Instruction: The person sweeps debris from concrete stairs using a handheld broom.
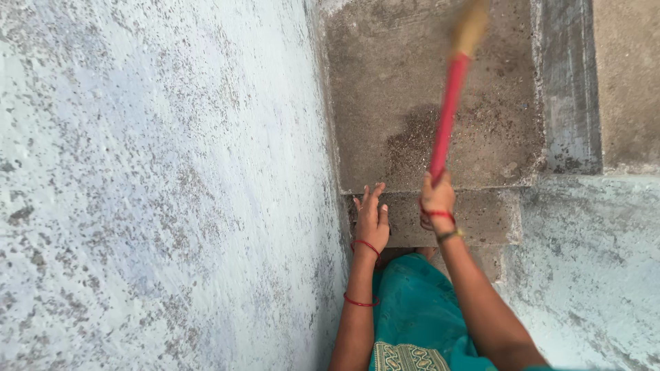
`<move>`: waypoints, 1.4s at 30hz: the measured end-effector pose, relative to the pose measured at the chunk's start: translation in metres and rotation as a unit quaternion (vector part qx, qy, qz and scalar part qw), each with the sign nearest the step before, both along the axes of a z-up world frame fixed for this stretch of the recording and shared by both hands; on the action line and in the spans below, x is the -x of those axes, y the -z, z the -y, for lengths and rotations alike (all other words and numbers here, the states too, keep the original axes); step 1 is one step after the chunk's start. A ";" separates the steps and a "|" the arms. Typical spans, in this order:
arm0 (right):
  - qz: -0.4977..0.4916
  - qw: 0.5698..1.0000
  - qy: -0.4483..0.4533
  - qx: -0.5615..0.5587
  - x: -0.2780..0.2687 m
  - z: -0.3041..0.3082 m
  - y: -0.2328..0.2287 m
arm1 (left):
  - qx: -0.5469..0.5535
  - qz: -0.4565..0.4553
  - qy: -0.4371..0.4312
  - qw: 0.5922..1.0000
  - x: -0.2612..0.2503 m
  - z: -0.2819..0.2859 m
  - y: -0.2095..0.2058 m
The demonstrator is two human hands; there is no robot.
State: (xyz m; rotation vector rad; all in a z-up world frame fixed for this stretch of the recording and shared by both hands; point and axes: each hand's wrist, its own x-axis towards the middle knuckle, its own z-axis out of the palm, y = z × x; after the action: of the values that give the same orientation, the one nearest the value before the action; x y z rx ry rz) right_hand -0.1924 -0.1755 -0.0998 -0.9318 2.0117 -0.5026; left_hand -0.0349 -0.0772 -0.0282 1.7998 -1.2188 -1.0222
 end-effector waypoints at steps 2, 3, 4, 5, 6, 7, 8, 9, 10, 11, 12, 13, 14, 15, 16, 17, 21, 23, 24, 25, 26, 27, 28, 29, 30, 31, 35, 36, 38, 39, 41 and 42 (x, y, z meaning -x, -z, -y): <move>-0.079 0.979 -0.154 0.107 -0.008 0.029 0.024 | 0.004 0.005 -0.002 1.000 -0.003 -0.001 -0.001; -0.079 0.979 -0.152 0.109 -0.006 0.044 0.036 | 0.009 0.009 -0.005 1.000 -0.005 0.000 0.000; -0.085 0.977 -0.170 0.102 -0.003 0.057 0.049 | 0.009 0.009 -0.005 1.000 -0.005 0.000 0.000; -0.087 0.972 -0.191 0.100 0.000 0.073 0.061 | 0.004 0.011 -0.007 1.000 -0.006 -0.001 0.000; -0.093 0.967 -0.210 0.114 0.005 0.085 0.073 | -0.002 0.012 -0.007 1.000 -0.007 -0.002 0.001; -0.099 0.957 -0.231 0.146 0.013 0.094 0.083 | -0.002 0.012 -0.006 1.000 -0.008 -0.003 0.002; -0.100 0.946 -0.246 0.188 0.020 0.099 0.090 | -0.008 0.014 -0.012 1.000 -0.009 -0.004 0.003; -0.067 0.957 -0.219 0.179 0.028 0.098 0.095 | -0.014 0.017 -0.019 1.000 -0.010 -0.006 0.004; -0.007 0.976 -0.167 0.139 0.038 0.093 0.096 | -0.013 0.016 -0.019 1.000 -0.012 -0.006 0.006; 0.119 0.992 -0.037 -0.014 0.045 0.087 0.095 | -0.009 0.015 -0.019 1.000 -0.014 -0.006 0.008; 0.118 0.992 -0.037 -0.014 0.048 0.077 0.094 | -0.006 0.015 -0.021 1.000 -0.016 -0.006 0.010; 0.168 0.985 0.036 0.007 0.050 0.062 0.092 | -0.006 0.015 -0.021 1.000 -0.015 -0.006 0.011; 0.217 0.970 0.108 0.027 0.049 0.045 0.090 | -0.006 0.011 -0.028 1.000 -0.015 -0.006 0.012; 0.128 0.987 0.046 0.091 0.041 0.022 0.089 | -0.007 0.007 -0.034 0.999 -0.015 -0.006 0.013; 0.036 0.987 -0.017 0.153 0.030 -0.001 0.086 | -0.007 0.006 -0.034 0.999 -0.014 -0.006 0.013; -0.038 0.986 -0.041 0.157 0.017 -0.020 0.082 | 0.000 0.014 -0.030 0.999 -0.015 -0.006 0.013; -0.068 0.973 -0.203 0.085 -0.029 -0.010 0.049 | 0.010 0.016 -0.028 0.999 -0.013 -0.003 0.010; -0.025 0.950 -0.266 0.160 -0.038 0.034 0.042 | 0.009 0.018 -0.025 0.999 -0.014 -0.006 0.011; -0.055 0.952 -0.288 0.081 -0.039 0.060 0.043 | 0.009 0.020 -0.020 1.000 -0.015 -0.008 0.013; -0.084 0.947 -0.309 0.003 -0.040 0.088 0.047 | 0.007 0.020 -0.022 1.000 -0.014 -0.010 0.014; -0.074 0.955 -0.286 -0.035 -0.034 0.114 0.053 | -0.010 0.023 -0.020 0.999 -0.013 -0.011 0.016; -0.063 0.960 -0.262 -0.073 -0.020 0.136 0.058 | -0.026 0.027 -0.019 0.999 -0.014 -0.013 0.017; -0.063 0.959 -0.278 -0.006 0.001 0.151 0.064 | -0.027 0.026 -0.020 0.999 -0.014 -0.014 0.019; -0.062 0.952 -0.293 0.060 0.021 0.162 0.069 | -0.030 0.029 -0.021 0.999 -0.015 -0.016 0.020; -0.041 0.972 -0.230 0.021 0.035 0.173 0.075 | -0.033 0.034 -0.023 0.999 -0.018 -0.016 0.021; -0.020 0.986 -0.167 -0.020 0.051 0.184 0.079 | -0.033 0.036 -0.026 0.998 -0.020 -0.015 0.022; 0.193 0.975 -0.004 0.111 0.084 0.168 0.089 | -0.027 0.040 -0.018 0.999 -0.015 -0.017 0.016; 0.213 0.962 0.002 0.171 0.077 0.155 0.088 | -0.025 0.033 -0.020 0.999 -0.013 -0.013 0.015; 0.104 0.970 0.023 0.218 0.040 0.125 0.088 | -0.010 0.026 -0.016 0.999 -0.009 -0.008 0.014; 0.105 0.970 0.020 0.217 0.035 0.113 0.080 | 0.003 0.021 -0.009 1.000 -0.007 -0.009 0.014; -0.146 0.939 -0.233 0.207 0.026 0.100 0.056 | 0.006 0.022 -0.002 1.000 -0.005 -0.010 0.015; -0.146 0.939 -0.231 0.207 0.022 0.102 0.043 | 0.008 0.023 0.003 1.000 -0.004 -0.011 0.016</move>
State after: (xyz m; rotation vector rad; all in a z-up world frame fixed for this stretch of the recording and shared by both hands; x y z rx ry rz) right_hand -0.2139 -0.2776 -0.1425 -1.7756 1.8757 -0.5525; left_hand -0.0305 -0.0657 -0.0443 1.8168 -1.2582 -0.9761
